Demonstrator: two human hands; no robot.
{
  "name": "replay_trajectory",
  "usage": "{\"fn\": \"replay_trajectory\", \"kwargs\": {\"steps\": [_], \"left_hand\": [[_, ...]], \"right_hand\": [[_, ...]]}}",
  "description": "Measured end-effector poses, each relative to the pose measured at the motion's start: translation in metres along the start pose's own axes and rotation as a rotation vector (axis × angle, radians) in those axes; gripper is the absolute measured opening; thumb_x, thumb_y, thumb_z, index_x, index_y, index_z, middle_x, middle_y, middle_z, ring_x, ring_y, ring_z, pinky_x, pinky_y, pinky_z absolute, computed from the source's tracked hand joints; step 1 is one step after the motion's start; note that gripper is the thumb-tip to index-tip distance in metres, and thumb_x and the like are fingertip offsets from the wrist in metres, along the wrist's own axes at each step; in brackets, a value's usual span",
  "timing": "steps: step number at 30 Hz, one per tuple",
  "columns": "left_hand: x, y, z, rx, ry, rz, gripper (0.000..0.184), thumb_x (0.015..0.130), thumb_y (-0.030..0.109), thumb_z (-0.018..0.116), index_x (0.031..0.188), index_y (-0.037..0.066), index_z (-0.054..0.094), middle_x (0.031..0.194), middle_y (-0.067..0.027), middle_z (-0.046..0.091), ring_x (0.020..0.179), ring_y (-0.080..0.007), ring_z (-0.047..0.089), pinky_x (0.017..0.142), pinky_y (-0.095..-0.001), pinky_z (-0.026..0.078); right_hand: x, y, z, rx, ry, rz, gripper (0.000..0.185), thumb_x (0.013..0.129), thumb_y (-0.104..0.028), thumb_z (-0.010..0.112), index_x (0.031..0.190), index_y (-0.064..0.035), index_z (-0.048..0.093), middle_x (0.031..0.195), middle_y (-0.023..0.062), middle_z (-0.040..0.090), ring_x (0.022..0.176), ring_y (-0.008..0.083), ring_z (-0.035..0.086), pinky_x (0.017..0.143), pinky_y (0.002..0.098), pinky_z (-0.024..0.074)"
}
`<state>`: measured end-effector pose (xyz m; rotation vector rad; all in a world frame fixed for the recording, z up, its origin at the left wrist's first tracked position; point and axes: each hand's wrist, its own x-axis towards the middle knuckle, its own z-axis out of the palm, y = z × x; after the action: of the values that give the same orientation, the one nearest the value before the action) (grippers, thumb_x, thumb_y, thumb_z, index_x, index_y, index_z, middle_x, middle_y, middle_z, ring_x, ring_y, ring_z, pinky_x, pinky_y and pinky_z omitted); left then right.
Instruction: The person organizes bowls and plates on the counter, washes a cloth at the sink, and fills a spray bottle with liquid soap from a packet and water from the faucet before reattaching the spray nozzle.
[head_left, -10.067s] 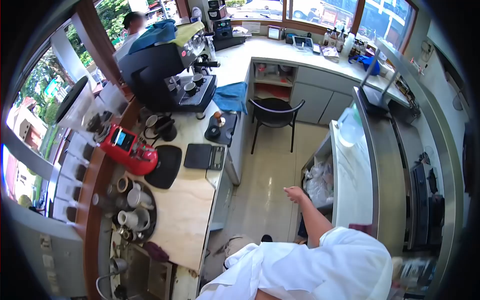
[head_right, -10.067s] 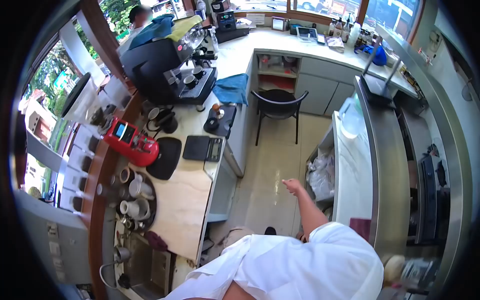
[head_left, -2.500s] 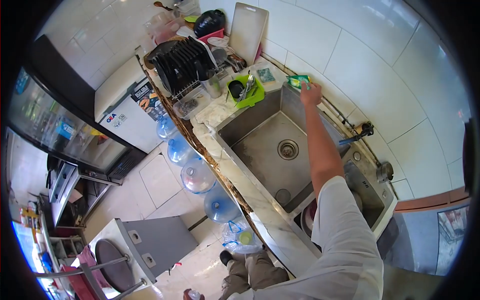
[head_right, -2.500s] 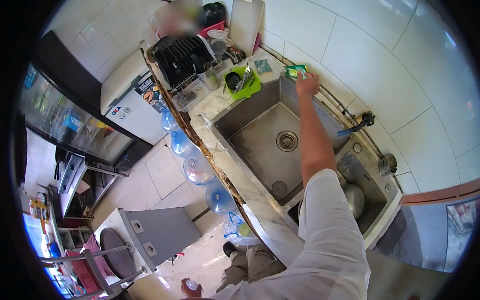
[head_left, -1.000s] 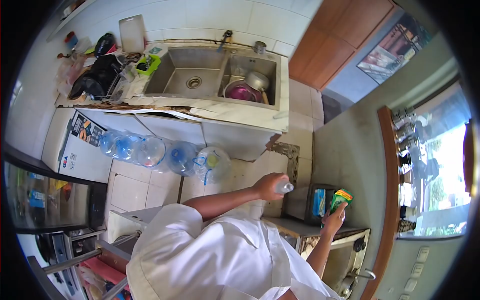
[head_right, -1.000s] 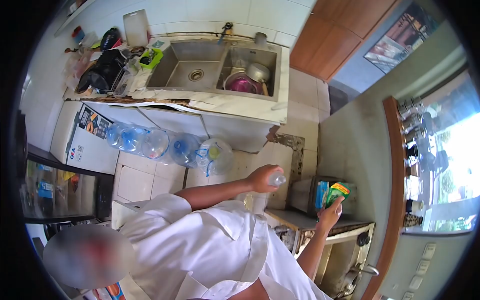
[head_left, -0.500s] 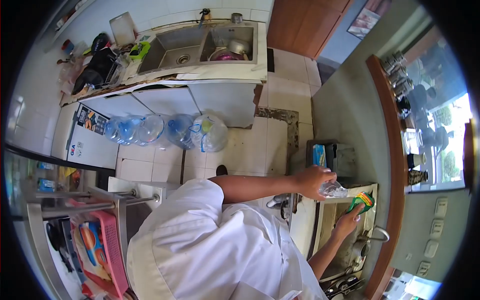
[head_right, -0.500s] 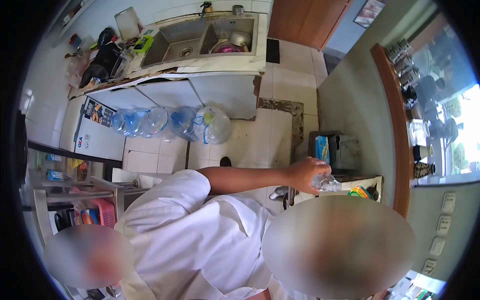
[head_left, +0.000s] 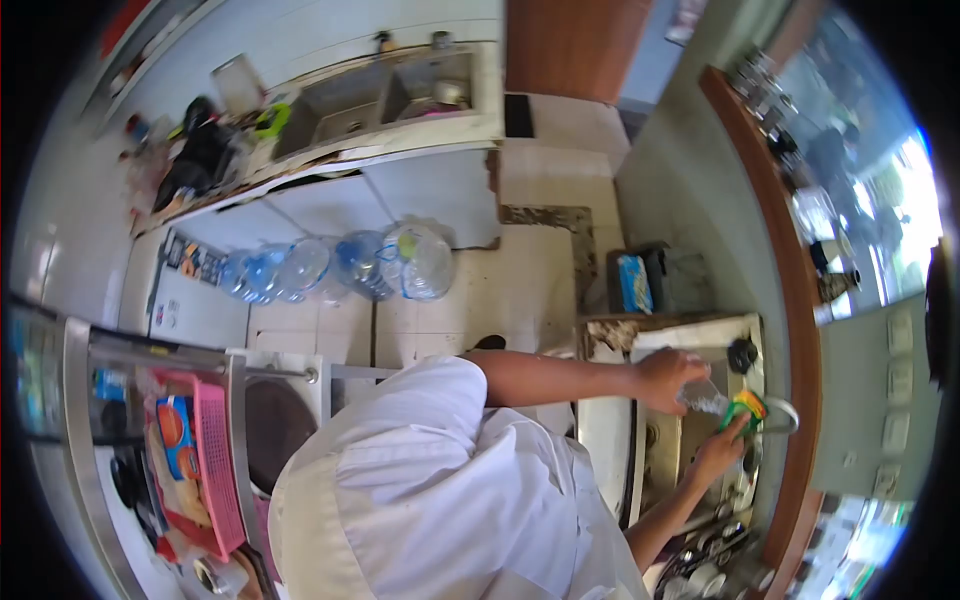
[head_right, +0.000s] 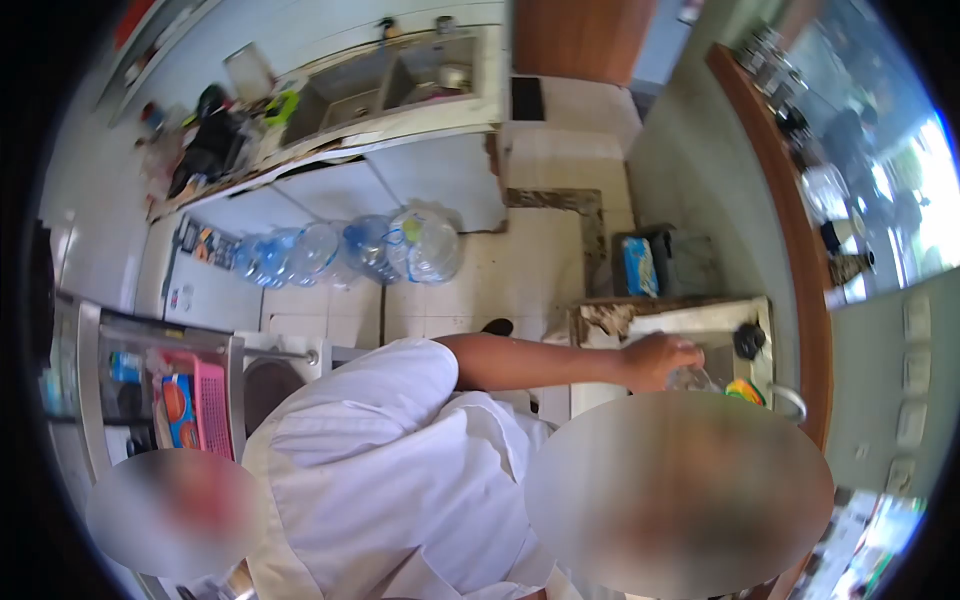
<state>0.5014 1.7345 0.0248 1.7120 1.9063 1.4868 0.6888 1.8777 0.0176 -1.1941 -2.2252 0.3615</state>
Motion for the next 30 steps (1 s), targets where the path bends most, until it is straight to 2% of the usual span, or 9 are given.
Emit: {"fn": "replay_trajectory", "kwargs": {"steps": [2,3,4,5,6,7,9,22,30], "left_hand": [[0.007,-0.002,0.022,-0.063,0.037,0.07,0.055,0.057,0.026,0.083,0.104,0.006,0.064,0.1,-0.0163,0.066,0.095,-0.0368,0.065,0.083,-0.0464,0.053],[0.013,-0.005,0.036,-0.148,0.058,0.126,0.056,0.057,0.026,0.083,0.105,0.005,0.066,0.102,-0.0168,0.067,0.097,-0.0366,0.066,0.086,-0.0459,0.053],[0.019,-0.001,0.04,-0.121,0.012,0.104,0.057,0.057,0.027,0.084,0.107,0.004,0.067,0.106,-0.017,0.068,0.1,-0.0362,0.066,0.089,-0.0443,0.053],[0.024,0.008,0.044,-0.138,0.011,0.125,0.053,0.06,0.02,0.08,0.108,0.005,0.064,0.103,-0.0177,0.066,0.096,-0.0373,0.065,0.083,-0.045,0.054],[0.027,0.018,0.045,-0.134,-0.012,0.092,0.052,0.061,0.02,0.081,0.108,0.007,0.064,0.103,-0.0161,0.065,0.096,-0.0367,0.065,0.082,-0.0439,0.054],[0.03,0.021,0.051,-0.136,-0.029,0.099,0.052,0.062,0.02,0.082,0.109,0.009,0.062,0.103,-0.0145,0.065,0.095,-0.0358,0.065,0.081,-0.044,0.053],[0.035,0.033,0.056,-0.122,-0.1,0.053,0.054,0.064,0.017,0.083,0.112,0.005,0.062,0.108,-0.0151,0.067,0.102,-0.034,0.066,0.088,-0.042,0.053],[0.036,0.038,0.093,-0.169,-0.115,0.098,0.047,0.064,0.016,0.081,0.104,0.01,0.058,0.091,-0.0108,0.059,0.087,-0.0337,0.061,0.075,-0.0449,0.051],[0.037,0.043,0.097,-0.125,-0.158,0.086,0.05,0.065,0.013,0.08,0.109,0.008,0.057,0.094,-0.0104,0.063,0.091,-0.0295,0.064,0.08,-0.0411,0.052]], "right_hand": [[-0.013,0.038,-0.013,-0.346,0.104,-0.349,0.06,0.09,-0.001,0.055,0.148,-0.0038,0.043,0.1,0.0256,0.066,0.081,0.04,0.064,0.066,0.0496,0.05],[-0.018,0.015,-0.029,-0.267,0.038,-0.21,0.055,0.092,-0.005,0.054,0.147,-0.0051,0.046,0.101,0.029,0.063,0.092,0.043,0.061,0.077,0.0511,0.0478],[-0.019,-0.001,-0.049,-0.321,-0.079,-0.095,0.056,0.09,-0.005,0.055,0.146,-0.007,0.049,0.102,0.0279,0.062,0.09,0.0434,0.06,0.076,0.0506,0.048],[-0.02,0.014,-0.049,-0.353,-0.035,-0.125,0.057,0.091,-0.006,0.055,0.148,-0.0068,0.046,0.098,0.0269,0.061,0.088,0.0446,0.06,0.073,0.051,0.0475],[-0.009,-0.047,-0.083,0.215,-0.059,0.414,0.038,0.098,-0.015,0.055,0.133,-0.0024,0.059,0.088,0.029,0.059,0.082,0.0441,0.06,0.071,0.0514,0.0466],[-0.016,-0.011,-0.067,0.007,0.137,0.089,0.04,0.102,-0.035,0.055,0.103,0.0023,0.068,0.079,0.0325,0.06,0.077,0.047,0.062,0.068,0.0529,0.0461],[-0.01,-0.02,-0.089,0.139,0.043,0.405,0.058,0.101,-0.05,0.053,0.083,0.0034,0.067,0.072,0.0328,0.06,0.076,0.049,0.063,0.069,0.0534,0.0467],[-0.024,-0.011,-0.117,0.144,-0.01,0.48,0.061,0.098,-0.054,0.055,0.082,0.0025,0.068,0.074,0.0302,0.063,0.078,0.0495,0.063,0.07,0.0535,0.0485],[-0.021,-0.012,-0.133,0.128,-0.015,0.489,0.058,0.095,-0.054,0.06,0.082,0.0018,0.069,0.074,0.0296,0.064,0.078,0.0485,0.063,0.07,0.0523,0.0495]]}}
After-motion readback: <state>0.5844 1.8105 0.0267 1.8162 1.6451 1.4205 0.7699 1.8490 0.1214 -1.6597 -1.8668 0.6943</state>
